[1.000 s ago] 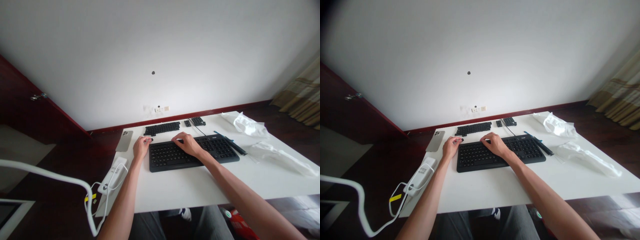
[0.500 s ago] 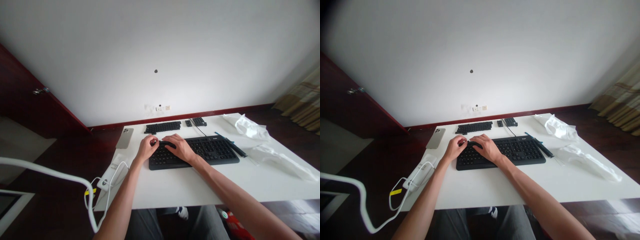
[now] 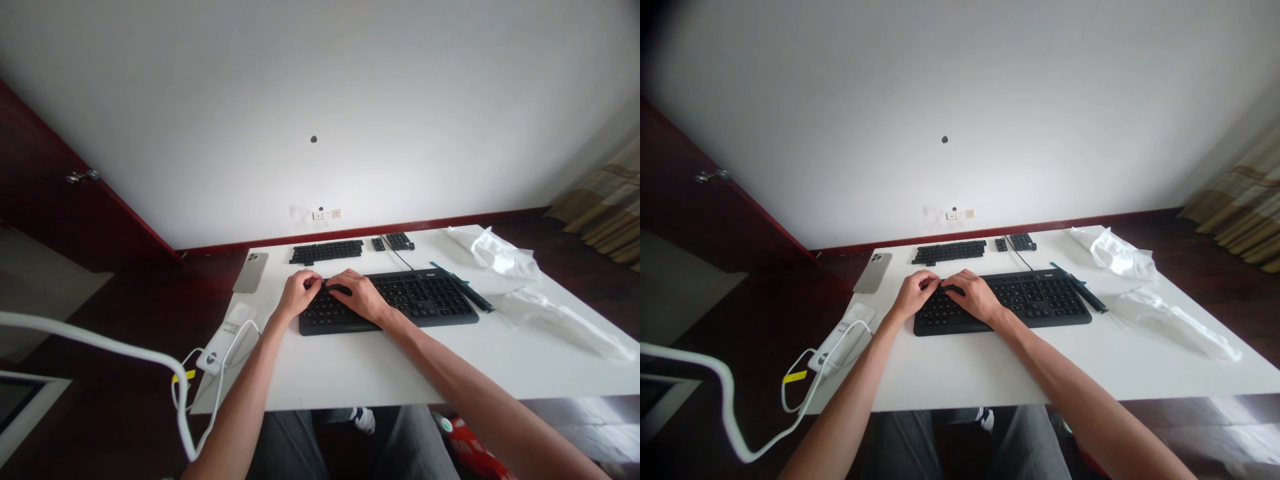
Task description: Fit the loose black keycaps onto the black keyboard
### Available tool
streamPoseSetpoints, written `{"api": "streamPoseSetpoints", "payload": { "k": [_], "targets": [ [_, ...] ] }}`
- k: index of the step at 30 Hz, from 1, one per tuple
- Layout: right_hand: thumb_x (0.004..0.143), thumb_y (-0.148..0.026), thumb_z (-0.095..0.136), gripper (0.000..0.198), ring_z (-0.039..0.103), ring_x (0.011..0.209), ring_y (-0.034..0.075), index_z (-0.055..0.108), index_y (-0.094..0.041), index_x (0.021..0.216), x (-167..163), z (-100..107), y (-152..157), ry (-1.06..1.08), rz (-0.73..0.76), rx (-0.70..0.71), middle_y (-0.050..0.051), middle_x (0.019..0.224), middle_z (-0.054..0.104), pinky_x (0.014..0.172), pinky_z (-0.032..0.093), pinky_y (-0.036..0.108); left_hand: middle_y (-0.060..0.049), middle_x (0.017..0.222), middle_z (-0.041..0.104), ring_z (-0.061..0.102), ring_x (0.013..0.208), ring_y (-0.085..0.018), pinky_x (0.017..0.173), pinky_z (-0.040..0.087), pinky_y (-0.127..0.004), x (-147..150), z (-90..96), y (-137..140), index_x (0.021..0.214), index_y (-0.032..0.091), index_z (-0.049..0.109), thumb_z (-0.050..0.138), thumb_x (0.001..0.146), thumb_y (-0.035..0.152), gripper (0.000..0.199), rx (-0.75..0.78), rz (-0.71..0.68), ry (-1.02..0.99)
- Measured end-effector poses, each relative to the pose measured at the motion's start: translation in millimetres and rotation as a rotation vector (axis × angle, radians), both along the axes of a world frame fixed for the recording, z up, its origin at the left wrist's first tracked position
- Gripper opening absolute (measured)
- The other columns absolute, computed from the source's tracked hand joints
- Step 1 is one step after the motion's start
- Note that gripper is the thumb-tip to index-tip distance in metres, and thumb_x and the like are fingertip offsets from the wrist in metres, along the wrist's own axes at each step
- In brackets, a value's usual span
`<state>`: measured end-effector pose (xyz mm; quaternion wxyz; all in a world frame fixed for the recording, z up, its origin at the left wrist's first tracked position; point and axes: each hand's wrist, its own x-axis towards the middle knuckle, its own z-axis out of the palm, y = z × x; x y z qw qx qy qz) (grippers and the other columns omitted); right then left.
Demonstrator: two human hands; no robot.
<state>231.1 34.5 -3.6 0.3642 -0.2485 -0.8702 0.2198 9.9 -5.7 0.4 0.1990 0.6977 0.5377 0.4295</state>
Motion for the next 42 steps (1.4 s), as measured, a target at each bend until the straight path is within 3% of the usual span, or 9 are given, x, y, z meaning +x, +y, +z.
{"api": "streamPoseSetpoints", "payload": {
  "k": [11,16,25,30,42],
  "targets": [
    [0.091,-0.015,0.073,0.025,0.072,0.105,0.021,0.077,-0.026,0.113,-6.1,2.2,-12.2,-0.1,0.163,-0.133,0.004,0.11,0.078,0.096,0.058,0.035,-0.003,0.09,0.074,0.064,0.08,-0.018,0.076,0.047,-0.027,-12.4,-22.6,12.0,0.089,0.021,0.071,0.058,0.096,0.029,0.016,0.047,0.29,-0.107],
    [0.091,-0.016,0.075,0.023,0.069,0.107,0.022,0.078,-0.023,0.113,-17.5,2.6,-29.2,-0.123,0.28,-0.096,0.006,0.107,0.077,0.094,0.058,0.034,-0.002,0.086,0.074,0.066,0.078,-0.019,0.076,0.049,-0.028,-14.7,-28.6,16.3,0.085,0.021,0.07,0.06,0.094,0.025,0.014,0.022,0.308,-0.124],
    [0.095,-0.012,0.068,0.015,0.067,0.098,0.023,0.08,-0.02,0.102,-21.3,1.2,-35.7,-0.204,0.292,0.015,0.008,0.092,0.076,0.084,0.058,0.033,-0.002,0.086,0.074,0.067,0.077,-0.019,0.074,0.049,-0.028,-14.6,-29.4,16.3,0.086,0.021,0.07,0.061,0.094,0.025,0.013,0.02,0.309,-0.116],
    [0.096,-0.012,0.067,0.013,0.066,0.099,0.023,0.078,-0.019,0.096,-23.9,5.4,-38.2,-0.142,0.329,0.067,0.009,0.105,0.077,0.088,0.057,0.036,-0.002,0.084,0.074,0.067,0.076,-0.018,0.073,0.049,-0.027,-15.0,-31.1,17.1,0.086,0.021,0.07,0.062,0.095,0.026,0.013,0.028,0.314,-0.113],
    [0.095,-0.015,0.07,0.013,0.068,0.098,0.024,0.078,-0.018,0.105,-27.6,-0.9,-38.4,-0.144,0.314,0.031,0.008,0.102,0.078,0.09,0.058,0.038,-0.001,0.081,0.072,0.064,0.072,-0.017,0.069,0.046,-0.027,-16.3,-33.9,18.0,0.086,0.022,0.07,0.062,0.094,0.026,0.013,0.047,0.302,-0.137]
  ]
}}
